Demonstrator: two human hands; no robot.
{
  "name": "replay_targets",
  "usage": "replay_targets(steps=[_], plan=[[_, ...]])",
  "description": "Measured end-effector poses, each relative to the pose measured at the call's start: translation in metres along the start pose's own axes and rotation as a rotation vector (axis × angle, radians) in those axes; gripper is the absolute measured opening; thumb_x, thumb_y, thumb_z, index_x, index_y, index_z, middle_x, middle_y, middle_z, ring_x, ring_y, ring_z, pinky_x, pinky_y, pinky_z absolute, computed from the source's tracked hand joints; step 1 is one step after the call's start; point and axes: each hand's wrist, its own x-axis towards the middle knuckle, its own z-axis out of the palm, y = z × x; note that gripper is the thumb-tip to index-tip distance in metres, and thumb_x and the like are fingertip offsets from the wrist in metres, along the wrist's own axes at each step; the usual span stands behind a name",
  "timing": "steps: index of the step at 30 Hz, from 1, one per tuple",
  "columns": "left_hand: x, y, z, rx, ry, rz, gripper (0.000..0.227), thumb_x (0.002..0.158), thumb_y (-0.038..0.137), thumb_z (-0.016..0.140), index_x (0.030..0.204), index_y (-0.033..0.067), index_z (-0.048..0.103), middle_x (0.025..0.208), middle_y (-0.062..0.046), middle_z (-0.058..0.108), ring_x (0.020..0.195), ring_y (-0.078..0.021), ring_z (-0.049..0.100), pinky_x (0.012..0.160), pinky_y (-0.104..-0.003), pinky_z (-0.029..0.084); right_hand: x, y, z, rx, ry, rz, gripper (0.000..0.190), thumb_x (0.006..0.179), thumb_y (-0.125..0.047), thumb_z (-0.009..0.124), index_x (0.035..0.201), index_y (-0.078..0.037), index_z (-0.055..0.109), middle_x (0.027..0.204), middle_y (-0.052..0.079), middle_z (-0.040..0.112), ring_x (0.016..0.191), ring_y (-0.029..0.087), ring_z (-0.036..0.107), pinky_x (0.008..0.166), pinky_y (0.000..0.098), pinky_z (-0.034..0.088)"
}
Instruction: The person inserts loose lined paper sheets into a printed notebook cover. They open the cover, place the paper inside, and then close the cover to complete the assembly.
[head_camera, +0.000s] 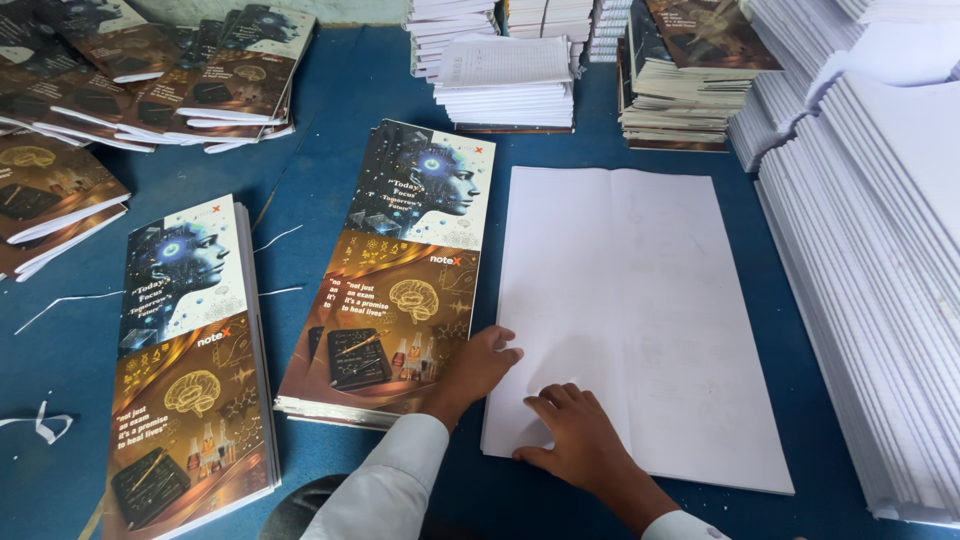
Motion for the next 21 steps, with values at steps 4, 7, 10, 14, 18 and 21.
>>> replay_targets(steps=[4,7,10,14,18,21], plan=[[0.000,0.007,0.002,-0.021,0.023,0.036,0.050,0.090,0.034,0.065,0.133,0.0080,0.061,0.135,-0.018,0.065,0.126,-0.0272,0.063,0.102,-0.039,0.050,0.000,0.000,0.001,0.004,0.026,-0.061,0.071,0.072,-0.045,0.086,0.127,-0.006,0.062,0.124,0.011,0.062,0.116,0.029,0.053,0.099,0.0415,0.041],[-0.001,0.011,0.000,-0.047,0.040,0.036,0.048,0.090,0.034,0.065,0.131,0.0083,0.062,0.131,-0.017,0.067,0.122,-0.0267,0.065,0.101,-0.039,0.051,0.002,0.000,0.002,0.020,-0.024,-0.098,0.072,0.070,-0.042,0.088,0.127,-0.007,0.063,0.124,0.011,0.062,0.116,0.028,0.053,0.098,0.0401,0.042],[0.000,0.008,0.001,-0.060,0.043,0.055,0.048,0.090,0.034,0.066,0.130,0.0079,0.063,0.130,-0.017,0.067,0.123,-0.0256,0.064,0.101,-0.038,0.051,0.001,-0.001,0.005,0.026,-0.040,-0.187,0.064,0.072,-0.036,0.086,0.125,-0.007,0.065,0.121,0.009,0.064,0.115,0.027,0.054,0.097,0.0401,0.043],[0.005,0.001,0.003,-0.075,0.028,0.083,0.048,0.090,0.033,0.067,0.131,0.0070,0.062,0.133,-0.017,0.064,0.127,-0.0242,0.060,0.102,-0.037,0.049,0.000,-0.002,0.004,0.078,-0.038,-0.191,0.040,0.077,-0.025,0.079,0.111,-0.006,0.070,0.108,0.008,0.069,0.107,0.026,0.060,0.091,0.0400,0.048],[0.001,0.007,0.000,-0.058,0.039,0.061,0.048,0.090,0.034,0.067,0.130,0.0071,0.063,0.129,-0.017,0.068,0.122,-0.0250,0.065,0.100,-0.037,0.051,0.001,-0.001,0.001,0.194,0.019,-0.132,0.023,0.082,-0.017,0.070,0.101,-0.003,0.073,0.092,0.012,0.072,0.089,0.029,0.067,0.081,0.0411,0.053],[-0.005,0.015,-0.004,-0.055,0.053,0.025,0.048,0.091,0.034,0.066,0.131,0.0079,0.062,0.129,-0.016,0.068,0.121,-0.0251,0.066,0.099,-0.037,0.052,0.003,0.002,-0.003,0.320,-0.011,0.080,0.021,0.086,-0.019,0.068,0.098,-0.003,0.074,0.092,0.011,0.075,0.079,0.027,0.070,0.074,0.0389,0.056]])
